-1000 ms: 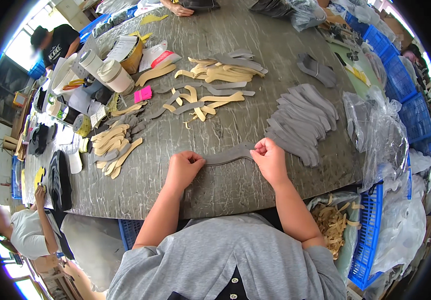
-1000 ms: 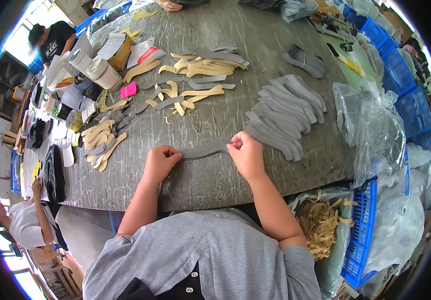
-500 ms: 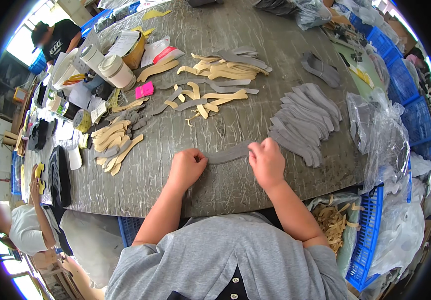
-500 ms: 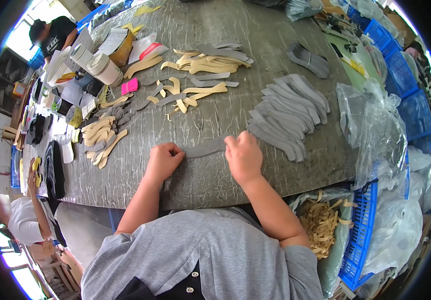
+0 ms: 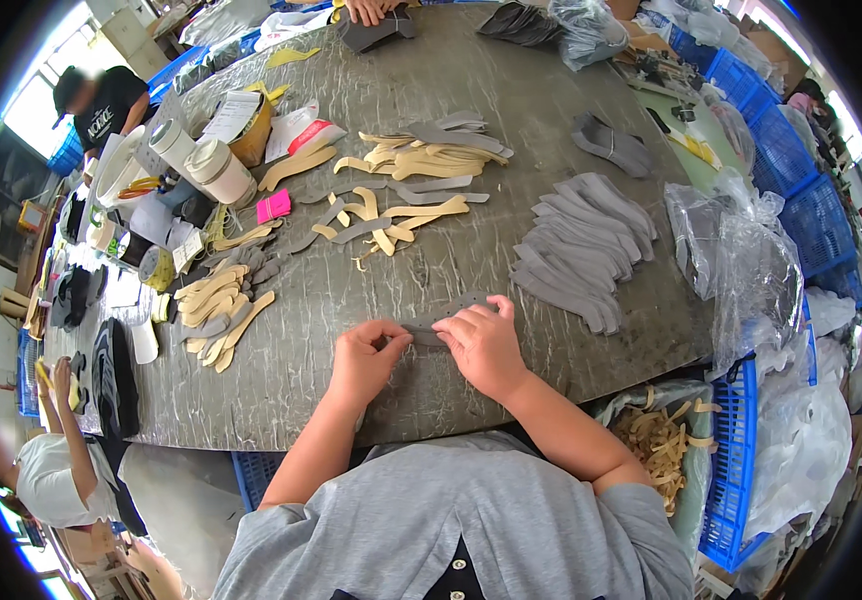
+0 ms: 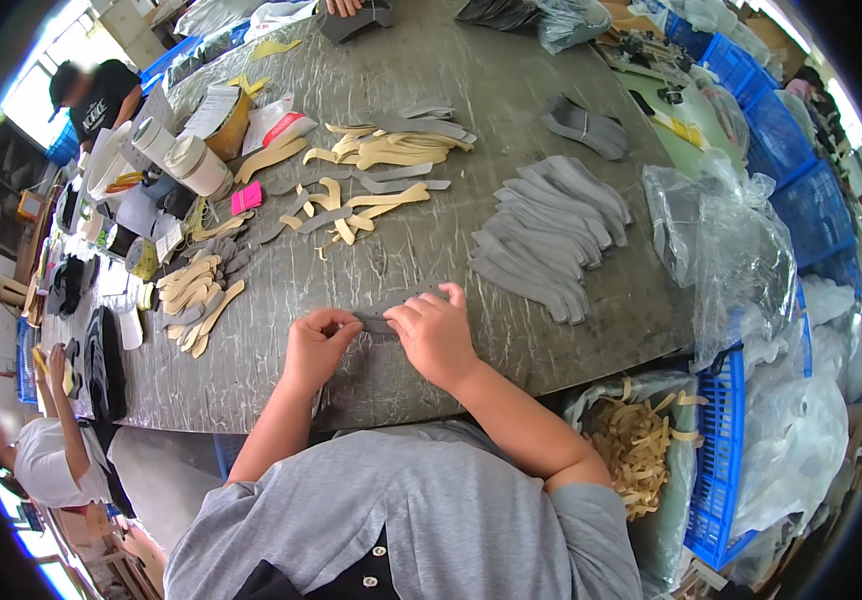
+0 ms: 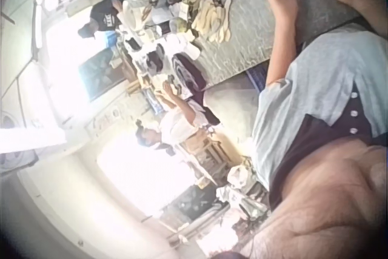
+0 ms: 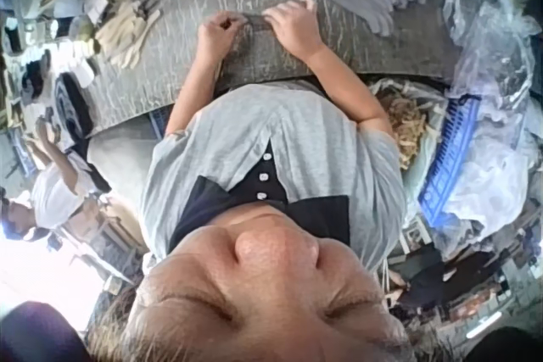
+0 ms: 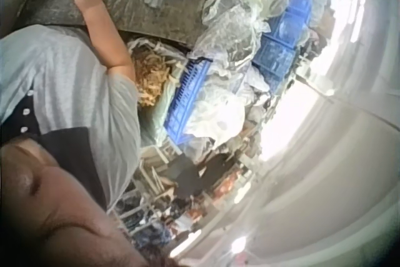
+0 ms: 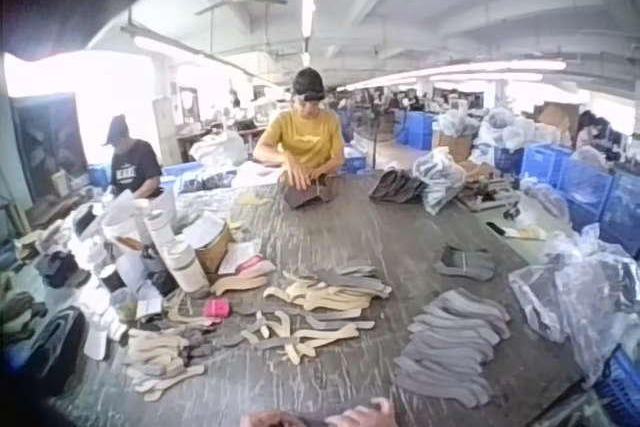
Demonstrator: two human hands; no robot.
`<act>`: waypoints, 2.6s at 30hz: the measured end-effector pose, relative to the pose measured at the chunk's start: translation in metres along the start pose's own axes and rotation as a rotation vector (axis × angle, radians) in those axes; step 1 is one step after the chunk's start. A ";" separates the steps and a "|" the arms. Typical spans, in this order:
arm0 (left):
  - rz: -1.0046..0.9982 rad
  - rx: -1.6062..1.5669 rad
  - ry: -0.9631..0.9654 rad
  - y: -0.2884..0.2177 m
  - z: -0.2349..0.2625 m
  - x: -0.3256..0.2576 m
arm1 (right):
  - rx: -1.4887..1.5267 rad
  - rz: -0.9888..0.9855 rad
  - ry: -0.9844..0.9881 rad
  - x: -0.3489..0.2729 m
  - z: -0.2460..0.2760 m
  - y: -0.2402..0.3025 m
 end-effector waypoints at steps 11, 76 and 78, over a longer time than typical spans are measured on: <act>-0.285 0.402 0.122 -0.023 -0.035 0.007 | -0.609 -0.197 -0.148 -0.024 0.116 -0.053; -0.639 0.004 0.205 -0.114 -0.010 -0.049 | 1.477 -0.656 -0.046 -0.027 -0.020 0.005; -0.637 -0.032 0.181 -0.104 -0.004 -0.042 | 1.641 -0.653 -0.147 -0.022 -0.016 0.000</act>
Point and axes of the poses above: each hand's wrist, its own x-axis towards the middle knuckle, its own z-axis out of the back of the hand, y = z × x, the point moved 10 cm from there along x, towards the middle knuckle, and after that the axes turned 8 degrees about z, right-handed, at the moved point
